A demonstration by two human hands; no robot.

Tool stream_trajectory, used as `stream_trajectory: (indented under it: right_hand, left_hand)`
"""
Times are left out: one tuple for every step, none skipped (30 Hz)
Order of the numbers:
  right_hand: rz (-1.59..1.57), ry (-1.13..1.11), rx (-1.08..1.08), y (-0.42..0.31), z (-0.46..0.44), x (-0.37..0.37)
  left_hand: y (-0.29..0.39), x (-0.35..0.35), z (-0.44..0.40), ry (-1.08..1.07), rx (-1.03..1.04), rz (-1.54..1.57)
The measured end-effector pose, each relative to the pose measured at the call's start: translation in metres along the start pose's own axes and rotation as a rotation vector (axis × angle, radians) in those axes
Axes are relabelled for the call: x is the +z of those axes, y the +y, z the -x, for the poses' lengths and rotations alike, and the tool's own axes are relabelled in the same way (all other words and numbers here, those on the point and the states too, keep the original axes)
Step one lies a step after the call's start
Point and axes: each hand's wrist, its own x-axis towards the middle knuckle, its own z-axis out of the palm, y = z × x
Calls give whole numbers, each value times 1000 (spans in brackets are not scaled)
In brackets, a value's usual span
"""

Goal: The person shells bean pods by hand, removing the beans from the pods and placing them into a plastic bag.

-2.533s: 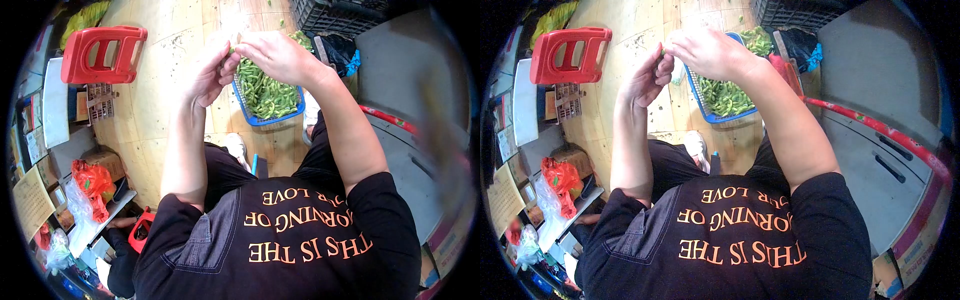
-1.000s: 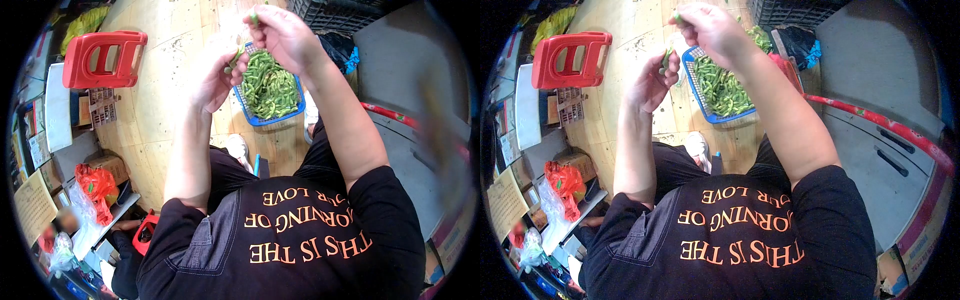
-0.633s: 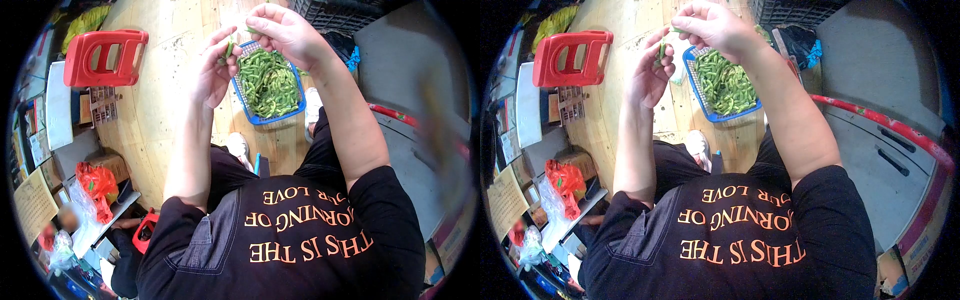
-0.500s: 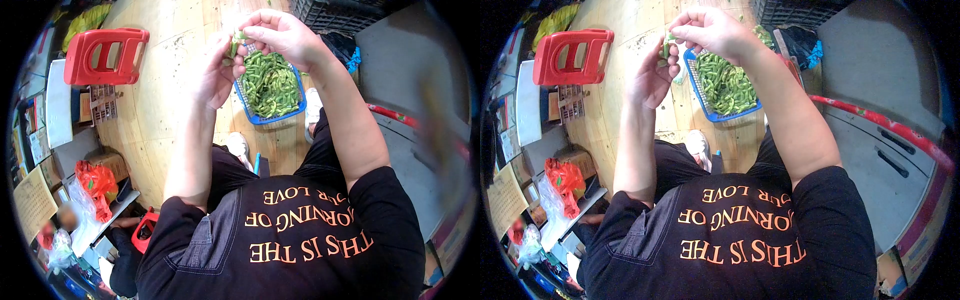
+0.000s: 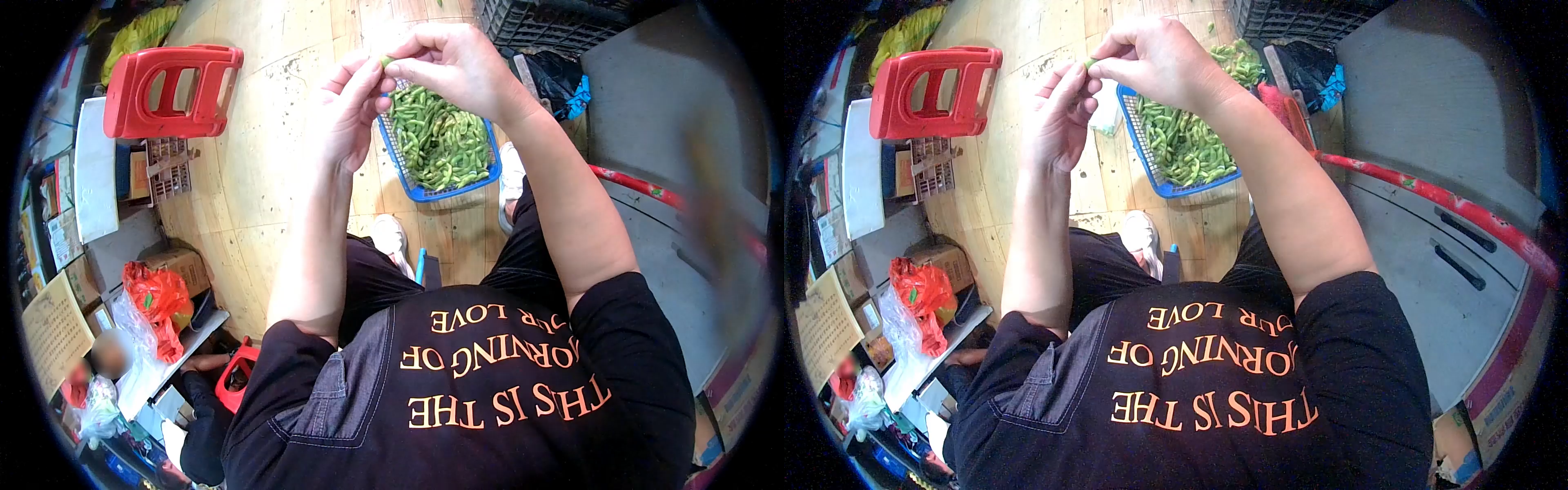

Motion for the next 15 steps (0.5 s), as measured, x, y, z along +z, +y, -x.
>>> stream_trajectory:
  right_hand:
    - [-38,7,-9,0,0,1]
    - [-75,14,-17,1,0,2]
    - [-93,54,-49,3,0,5]
    - [-111,94,-81,6,-1,9]
    - [-129,133,-113,6,-2,12]
    - [-110,121,-92,5,-1,12]
    - [-91,108,-72,4,1,13]
    - [-72,96,-51,2,2,14]
    - [-78,101,-38,2,2,14]
    - [-84,106,-26,4,1,16]
    - [-89,111,-13,5,1,16]
    - [-119,111,-9,7,1,17]
    - [-149,111,-5,8,0,17]
    - [-179,109,-1,7,0,17]
    - [-181,114,21,6,1,18]
  left_hand:
    - [0,1,0,13,8,-6]
    - [0,1,0,19,18,1]
    - [-1,1,0,25,28,9]
    - [-2,1,1,31,38,16]
    - [-4,0,0,22,51,25]
    - [-5,-1,-1,13,63,34]
    - [-6,-2,-1,4,76,43]
    - [-6,-1,0,15,81,45]
    - [-6,0,0,26,87,48]
    - [-6,1,1,37,93,52]
    - [-6,0,0,25,99,49]
    - [-6,-1,0,13,106,47]
    - [-6,-2,1,2,113,45]
    - [-7,-1,1,17,124,33]
    - [-7,0,1,34,136,23]
